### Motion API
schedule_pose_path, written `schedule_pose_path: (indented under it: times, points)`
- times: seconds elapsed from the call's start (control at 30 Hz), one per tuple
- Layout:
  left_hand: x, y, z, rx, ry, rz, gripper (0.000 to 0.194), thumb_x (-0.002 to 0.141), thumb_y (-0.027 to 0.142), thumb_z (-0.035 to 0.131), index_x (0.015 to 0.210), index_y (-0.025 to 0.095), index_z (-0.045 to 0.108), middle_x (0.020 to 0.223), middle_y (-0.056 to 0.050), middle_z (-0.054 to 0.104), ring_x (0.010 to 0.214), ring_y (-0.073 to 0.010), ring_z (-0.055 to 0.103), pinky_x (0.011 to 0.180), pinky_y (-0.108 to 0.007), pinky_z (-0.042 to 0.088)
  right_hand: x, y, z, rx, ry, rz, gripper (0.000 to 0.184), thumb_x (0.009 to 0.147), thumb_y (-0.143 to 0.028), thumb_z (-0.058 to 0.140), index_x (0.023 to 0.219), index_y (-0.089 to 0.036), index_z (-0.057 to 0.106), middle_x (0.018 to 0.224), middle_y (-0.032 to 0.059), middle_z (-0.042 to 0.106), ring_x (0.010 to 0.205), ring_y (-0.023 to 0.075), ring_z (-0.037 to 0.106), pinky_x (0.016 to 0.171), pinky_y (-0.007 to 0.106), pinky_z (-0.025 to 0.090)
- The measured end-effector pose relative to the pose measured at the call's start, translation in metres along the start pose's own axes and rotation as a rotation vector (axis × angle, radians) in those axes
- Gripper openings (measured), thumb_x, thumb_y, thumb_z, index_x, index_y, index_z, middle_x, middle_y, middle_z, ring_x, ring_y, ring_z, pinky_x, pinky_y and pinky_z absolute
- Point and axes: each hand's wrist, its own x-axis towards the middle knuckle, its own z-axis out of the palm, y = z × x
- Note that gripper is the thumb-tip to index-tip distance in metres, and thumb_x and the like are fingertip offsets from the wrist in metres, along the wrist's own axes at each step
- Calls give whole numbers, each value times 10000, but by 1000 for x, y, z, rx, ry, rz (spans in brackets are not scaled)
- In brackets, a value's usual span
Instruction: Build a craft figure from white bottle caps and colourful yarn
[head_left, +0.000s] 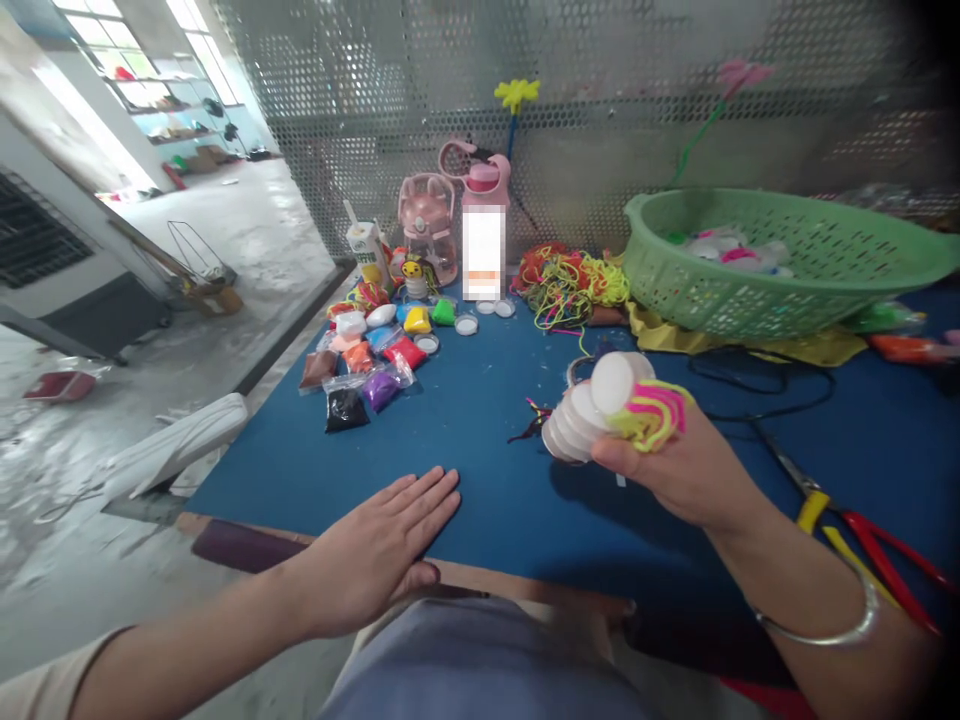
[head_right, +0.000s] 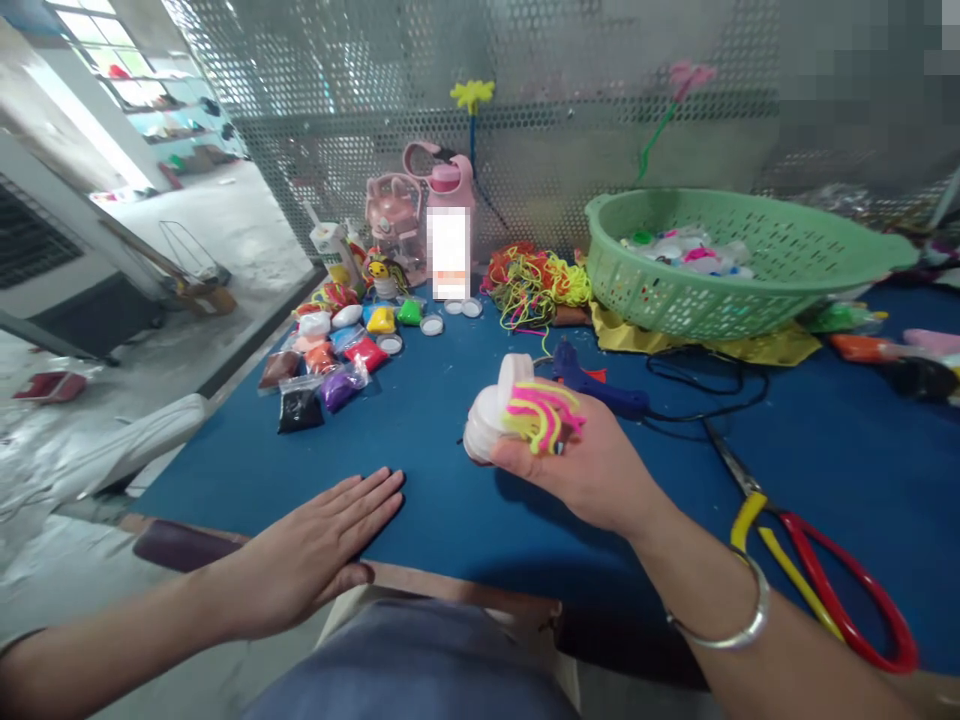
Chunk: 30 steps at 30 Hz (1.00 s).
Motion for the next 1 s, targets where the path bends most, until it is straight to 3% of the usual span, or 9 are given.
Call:
schedule_pose_path:
  times: [0.17, 0.3, 0.4, 0.53, 0.67, 0.73, 0.8, 0.9, 1.0]
  points:
    - [0, 20, 6, 85, 2, -85, 593, 979, 425, 297, 1497, 143, 234, 1565, -115, 157, 1450, -260, 199, 1161, -407, 259, 0, 3, 3, -28, -50, -33, 254, 751, -341, 739, 967, -228, 669, 854, -4, 732, 779, 175, 674, 748, 289, 555]
    - [-11, 33, 43, 266, 211, -108, 602, 961, 418, 372, 1483, 131, 281, 1542, -143, 238, 1416, -301, 294, 1125, -426, 311, 1, 10, 5, -30, -18, -40, 299, 732, -357, 753, 999, -251, 671, 883, -16, 732, 793, 163, 674, 753, 283, 555]
    - [-38, 36, 80, 383, 355, -139, 571, 966, 282, 390, 1502, 174, 227, 1521, -92, 336, 1415, -244, 315, 1155, -382, 256, 0, 12, 6, -24, -2, -45, 285, 732, -354, 756, 989, -260, 675, 882, -27, 732, 802, 155, 676, 761, 272, 549]
    - [-90, 26, 122, 291, 270, -49, 572, 915, 93, 358, 1457, 277, 344, 1410, -3, 528, 1343, -155, 433, 1128, -286, 288, -2, 6, 10, -27, -66, -40, 268, 718, -369, 760, 933, -235, 672, 831, -21, 723, 734, 148, 666, 688, 245, 552]
    - [-132, 15, 148, 142, 347, -213, 463, 885, 94, 464, 1266, 342, 556, 987, 23, 740, 906, -135, 683, 999, -307, 438, -3, 1, 16, -82, -72, 22, 314, 682, -402, 774, 913, -221, 662, 806, -4, 721, 677, 153, 656, 610, 242, 554]
    - [-135, 17, 147, 134, 598, -300, 472, 845, 123, 554, 1269, 330, 537, 916, 0, 727, 869, -176, 677, 960, -365, 471, -3, 3, 17, -115, -66, 41, 333, 670, -435, 770, 899, -217, 665, 812, 12, 723, 688, 170, 661, 620, 264, 559]
    - [-121, 21, 135, 233, 862, -397, 646, 790, 164, 654, 1372, 326, 424, 1100, -67, 690, 1104, -270, 614, 1033, -488, 413, -1, 6, 19, -156, -52, 58, 345, 661, -461, 765, 880, -213, 670, 820, 26, 725, 709, 187, 666, 650, 288, 562]
    - [-83, 15, 95, 270, 871, -533, 669, 843, 349, 615, 1431, 176, 346, 1423, -232, 442, 1414, -423, 239, 1087, -664, 230, 1, 12, 22, -193, -44, 88, 342, 663, -466, 758, 866, -206, 667, 811, 34, 724, 706, 192, 666, 656, 298, 560]
    - [-50, -3, 42, 178, 871, -329, 384, 894, 349, 561, 1252, 215, 532, 1273, -156, 603, 1265, -340, 503, 1060, -538, 367, 4, 14, 28, -230, -48, 97, 330, 692, -436, 737, 901, -194, 657, 818, 37, 718, 689, 184, 658, 630, 289, 550]
